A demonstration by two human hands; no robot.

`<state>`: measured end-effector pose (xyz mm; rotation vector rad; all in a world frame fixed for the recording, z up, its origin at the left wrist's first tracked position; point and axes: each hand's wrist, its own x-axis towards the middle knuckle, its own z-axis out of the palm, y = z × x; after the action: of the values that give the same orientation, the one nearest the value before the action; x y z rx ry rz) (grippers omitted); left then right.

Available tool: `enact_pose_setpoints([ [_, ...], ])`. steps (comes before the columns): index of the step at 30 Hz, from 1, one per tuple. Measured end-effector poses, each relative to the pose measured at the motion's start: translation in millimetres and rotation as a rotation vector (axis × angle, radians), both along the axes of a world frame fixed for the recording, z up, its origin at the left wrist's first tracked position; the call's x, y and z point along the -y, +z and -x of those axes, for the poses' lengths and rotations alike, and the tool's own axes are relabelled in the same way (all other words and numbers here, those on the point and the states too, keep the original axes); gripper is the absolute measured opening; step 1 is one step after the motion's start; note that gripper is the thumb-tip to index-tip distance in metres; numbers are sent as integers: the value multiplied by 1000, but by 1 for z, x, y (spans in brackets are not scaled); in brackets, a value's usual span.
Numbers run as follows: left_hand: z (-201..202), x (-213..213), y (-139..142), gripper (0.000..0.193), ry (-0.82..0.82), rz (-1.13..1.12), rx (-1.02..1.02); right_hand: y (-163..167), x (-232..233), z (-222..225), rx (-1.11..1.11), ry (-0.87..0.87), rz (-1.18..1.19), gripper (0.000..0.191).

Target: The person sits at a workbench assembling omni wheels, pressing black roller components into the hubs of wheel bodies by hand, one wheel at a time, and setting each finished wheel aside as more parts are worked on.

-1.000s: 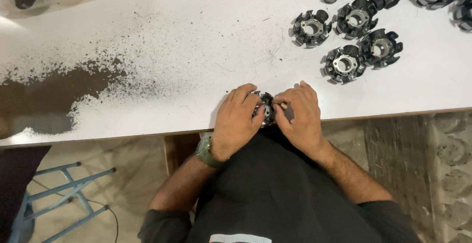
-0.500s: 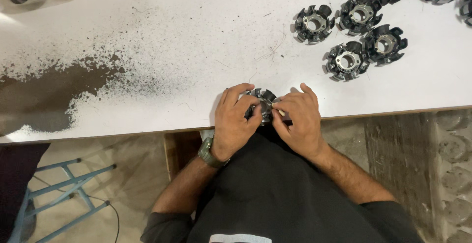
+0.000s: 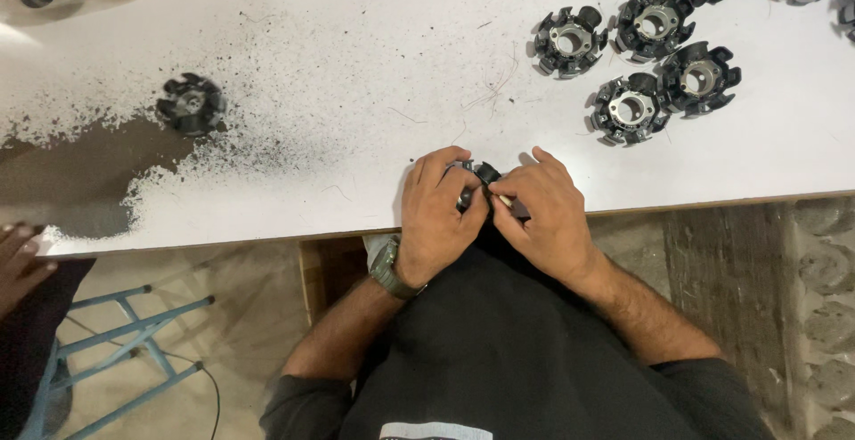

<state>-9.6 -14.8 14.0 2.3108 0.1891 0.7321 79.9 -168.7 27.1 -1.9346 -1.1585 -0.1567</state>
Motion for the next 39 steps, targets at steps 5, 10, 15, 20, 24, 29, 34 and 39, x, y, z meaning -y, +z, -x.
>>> enact_pose_setpoints([
  [5,1,-3,-4,12,-8,54,-23,-2,3,1,13,-6,-41,21],
  [10,4,-5,-3,10,-16,92,-46,-3,4,2,28,3,-19,22],
  [15,1,-6,2,11,-33,3,-76,0,3,0,50,11,15,21],
  [20,1,-6,6,9,-60,7,-63,2,1,-2,32,21,24,20],
  [24,-1,-5,4,9,-34,51,-43,1,3,1,-32,8,-11,19],
  [29,-2,-3,-4,9,-6,49,-58,-5,7,4,-56,-16,-102,20],
  [34,-3,-3,-6,11,4,7,-69,-7,8,5,-57,-14,-90,20],
  [39,-5,-3,-5,13,10,-8,-76,-7,6,4,-30,-11,-71,21],
])
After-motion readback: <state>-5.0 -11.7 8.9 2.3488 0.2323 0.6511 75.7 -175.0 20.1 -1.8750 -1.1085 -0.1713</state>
